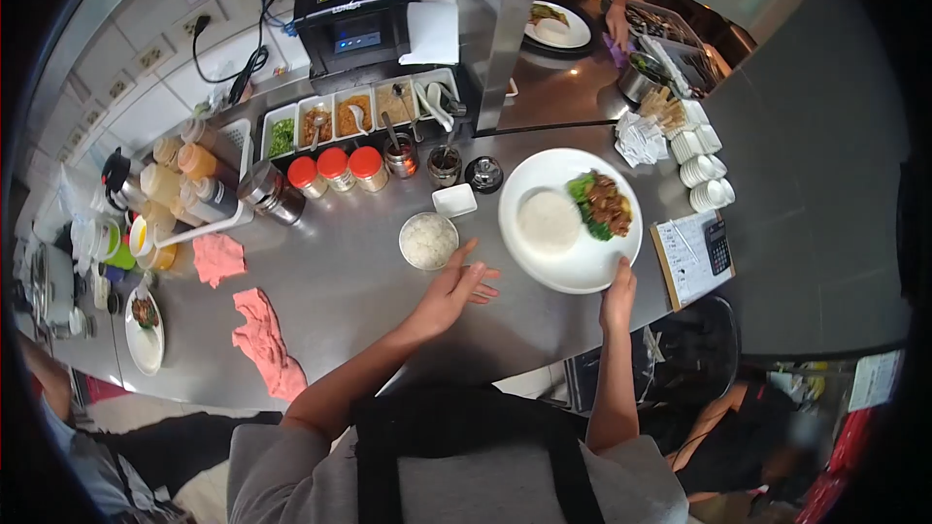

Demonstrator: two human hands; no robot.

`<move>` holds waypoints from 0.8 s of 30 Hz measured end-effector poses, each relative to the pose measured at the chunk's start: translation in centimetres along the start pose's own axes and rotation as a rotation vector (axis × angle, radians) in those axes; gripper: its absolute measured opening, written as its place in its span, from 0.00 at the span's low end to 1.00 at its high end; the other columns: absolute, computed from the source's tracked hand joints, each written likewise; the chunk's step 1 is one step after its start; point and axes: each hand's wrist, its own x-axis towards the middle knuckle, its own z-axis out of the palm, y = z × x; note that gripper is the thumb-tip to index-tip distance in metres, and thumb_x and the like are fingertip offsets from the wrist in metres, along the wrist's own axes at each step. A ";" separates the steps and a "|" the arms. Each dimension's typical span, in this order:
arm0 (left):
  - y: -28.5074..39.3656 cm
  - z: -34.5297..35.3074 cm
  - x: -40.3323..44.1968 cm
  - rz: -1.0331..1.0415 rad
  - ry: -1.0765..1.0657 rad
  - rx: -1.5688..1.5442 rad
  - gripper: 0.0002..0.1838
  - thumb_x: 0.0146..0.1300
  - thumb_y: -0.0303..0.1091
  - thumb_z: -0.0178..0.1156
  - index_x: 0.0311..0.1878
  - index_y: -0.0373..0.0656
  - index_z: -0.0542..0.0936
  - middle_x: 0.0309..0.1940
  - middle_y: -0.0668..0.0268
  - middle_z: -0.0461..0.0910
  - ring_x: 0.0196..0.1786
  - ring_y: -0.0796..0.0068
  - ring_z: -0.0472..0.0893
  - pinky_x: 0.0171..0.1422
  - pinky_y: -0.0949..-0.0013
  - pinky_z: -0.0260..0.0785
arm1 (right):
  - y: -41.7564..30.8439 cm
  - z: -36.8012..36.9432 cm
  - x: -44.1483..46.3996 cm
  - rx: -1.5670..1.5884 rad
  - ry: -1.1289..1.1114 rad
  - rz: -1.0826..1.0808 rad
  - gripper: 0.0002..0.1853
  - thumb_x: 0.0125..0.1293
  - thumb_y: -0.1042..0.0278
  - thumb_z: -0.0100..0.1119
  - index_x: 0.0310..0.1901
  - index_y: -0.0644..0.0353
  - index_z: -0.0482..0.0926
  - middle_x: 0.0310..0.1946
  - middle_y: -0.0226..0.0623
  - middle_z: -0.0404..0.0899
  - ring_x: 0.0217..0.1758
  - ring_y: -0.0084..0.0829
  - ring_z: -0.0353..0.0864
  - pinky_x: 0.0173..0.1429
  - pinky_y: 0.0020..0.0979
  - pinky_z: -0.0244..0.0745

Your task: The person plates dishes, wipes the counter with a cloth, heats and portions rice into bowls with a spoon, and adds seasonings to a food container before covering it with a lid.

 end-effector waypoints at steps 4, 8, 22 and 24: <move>0.0 -1.7 -4.9 0.211 0.242 0.080 0.22 0.80 0.40 0.45 0.70 0.38 0.65 0.49 0.54 0.83 0.45 0.70 0.84 0.52 0.67 0.78 | 1.2 2.6 10.3 -0.008 0.091 -0.099 0.28 0.78 0.47 0.41 0.49 0.72 0.77 0.41 0.40 0.80 0.42 0.29 0.78 0.41 0.30 0.74; -2.5 -5.9 -11.0 0.198 0.742 0.296 0.16 0.80 0.35 0.46 0.60 0.37 0.75 0.42 0.58 0.85 0.39 0.74 0.84 0.45 0.70 0.79 | 2.0 7.0 20.9 0.132 0.061 -0.144 0.31 0.79 0.49 0.40 0.61 0.76 0.70 0.55 0.51 0.77 0.52 0.42 0.82 0.49 0.38 0.82; -8.7 -30.3 -37.5 0.172 1.967 0.216 0.17 0.78 0.39 0.45 0.58 0.38 0.76 0.49 0.58 0.83 0.44 0.69 0.84 0.44 0.67 0.78 | 2.4 17.3 36.8 0.591 -0.191 0.133 0.32 0.78 0.48 0.46 0.72 0.65 0.59 0.67 0.52 0.68 0.67 0.52 0.71 0.68 0.48 0.77; -8.8 -33.5 -39.9 0.191 1.975 0.078 0.19 0.76 0.40 0.48 0.60 0.35 0.74 0.50 0.55 0.82 0.45 0.65 0.85 0.46 0.64 0.79 | 1.3 17.2 35.3 0.508 -0.162 0.155 0.35 0.77 0.46 0.49 0.72 0.67 0.58 0.68 0.52 0.67 0.68 0.52 0.70 0.72 0.48 0.71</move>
